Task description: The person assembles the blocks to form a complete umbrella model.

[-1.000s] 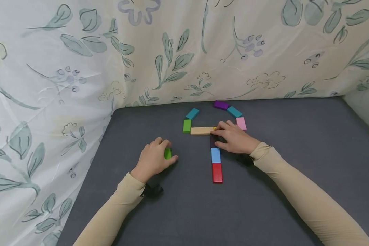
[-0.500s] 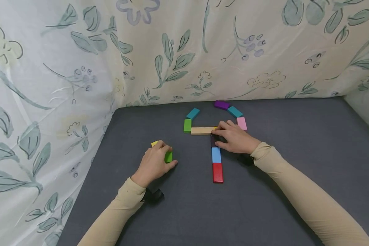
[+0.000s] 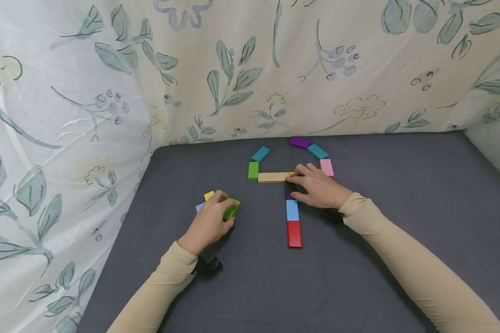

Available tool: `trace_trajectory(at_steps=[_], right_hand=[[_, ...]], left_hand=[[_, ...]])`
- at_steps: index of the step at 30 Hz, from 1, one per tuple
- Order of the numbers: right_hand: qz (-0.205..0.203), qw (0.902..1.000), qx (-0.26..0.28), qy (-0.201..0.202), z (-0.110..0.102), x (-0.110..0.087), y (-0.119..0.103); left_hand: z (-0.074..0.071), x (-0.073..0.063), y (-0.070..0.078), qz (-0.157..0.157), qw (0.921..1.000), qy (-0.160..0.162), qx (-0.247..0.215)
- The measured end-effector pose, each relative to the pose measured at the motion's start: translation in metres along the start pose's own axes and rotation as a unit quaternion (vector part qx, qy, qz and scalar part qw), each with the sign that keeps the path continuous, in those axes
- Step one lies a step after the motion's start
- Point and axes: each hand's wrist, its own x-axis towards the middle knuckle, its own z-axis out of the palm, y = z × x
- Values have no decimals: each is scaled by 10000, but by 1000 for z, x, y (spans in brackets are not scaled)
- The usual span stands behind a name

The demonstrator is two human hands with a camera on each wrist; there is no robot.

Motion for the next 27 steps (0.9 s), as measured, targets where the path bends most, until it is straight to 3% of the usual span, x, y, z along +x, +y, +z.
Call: trace_trajectory(at_steps=[14, 22, 27], right_hand=[[80, 10000, 7, 12, 1, 3, 1], [42, 9999, 9, 93, 2, 5, 2], [60, 9999, -7, 117, 2, 6, 3]], left_hand=[[0, 3, -4, 154, 9998, 39, 128], [-1, 5, -6, -78, 9998, -179, -16], [1, 7, -9, -33, 9999, -96, -3]])
